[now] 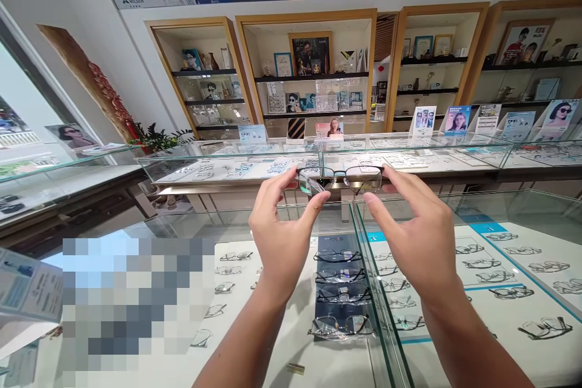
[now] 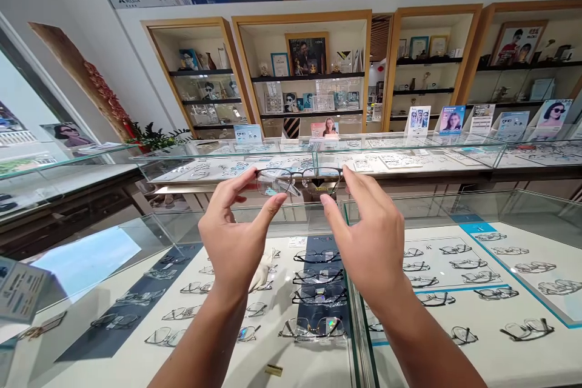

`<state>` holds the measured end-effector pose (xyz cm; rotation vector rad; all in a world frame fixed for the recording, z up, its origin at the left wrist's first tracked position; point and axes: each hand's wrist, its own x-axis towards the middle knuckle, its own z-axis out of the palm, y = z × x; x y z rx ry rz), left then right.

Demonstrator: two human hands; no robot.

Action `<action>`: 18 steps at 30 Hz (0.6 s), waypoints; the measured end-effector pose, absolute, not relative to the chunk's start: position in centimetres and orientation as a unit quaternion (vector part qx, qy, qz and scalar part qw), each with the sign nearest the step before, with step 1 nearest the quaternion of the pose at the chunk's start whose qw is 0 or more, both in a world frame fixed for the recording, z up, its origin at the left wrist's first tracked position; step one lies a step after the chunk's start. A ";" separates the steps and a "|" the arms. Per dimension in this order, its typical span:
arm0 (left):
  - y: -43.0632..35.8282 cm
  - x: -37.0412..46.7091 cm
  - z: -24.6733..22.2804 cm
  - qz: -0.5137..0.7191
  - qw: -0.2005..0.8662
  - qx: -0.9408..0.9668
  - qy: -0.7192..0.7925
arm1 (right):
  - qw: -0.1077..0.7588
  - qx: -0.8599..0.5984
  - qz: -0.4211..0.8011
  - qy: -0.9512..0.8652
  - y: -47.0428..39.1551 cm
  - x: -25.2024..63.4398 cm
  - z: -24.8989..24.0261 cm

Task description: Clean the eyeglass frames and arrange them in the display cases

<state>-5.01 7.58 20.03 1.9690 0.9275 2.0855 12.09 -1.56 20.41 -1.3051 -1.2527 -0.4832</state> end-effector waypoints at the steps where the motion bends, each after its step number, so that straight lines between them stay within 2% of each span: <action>1: 7.6 -5.0 20.0 0.692 0.060 0.653 0.303 | 0.593 -0.561 -0.207 -0.539 -1.5 12.1 20.4; 18: 7.4 -5.0 20.2 0.695 0.042 0.656 0.293 | 0.594 -0.564 -0.198 -0.539 -1.7 11.9 20.7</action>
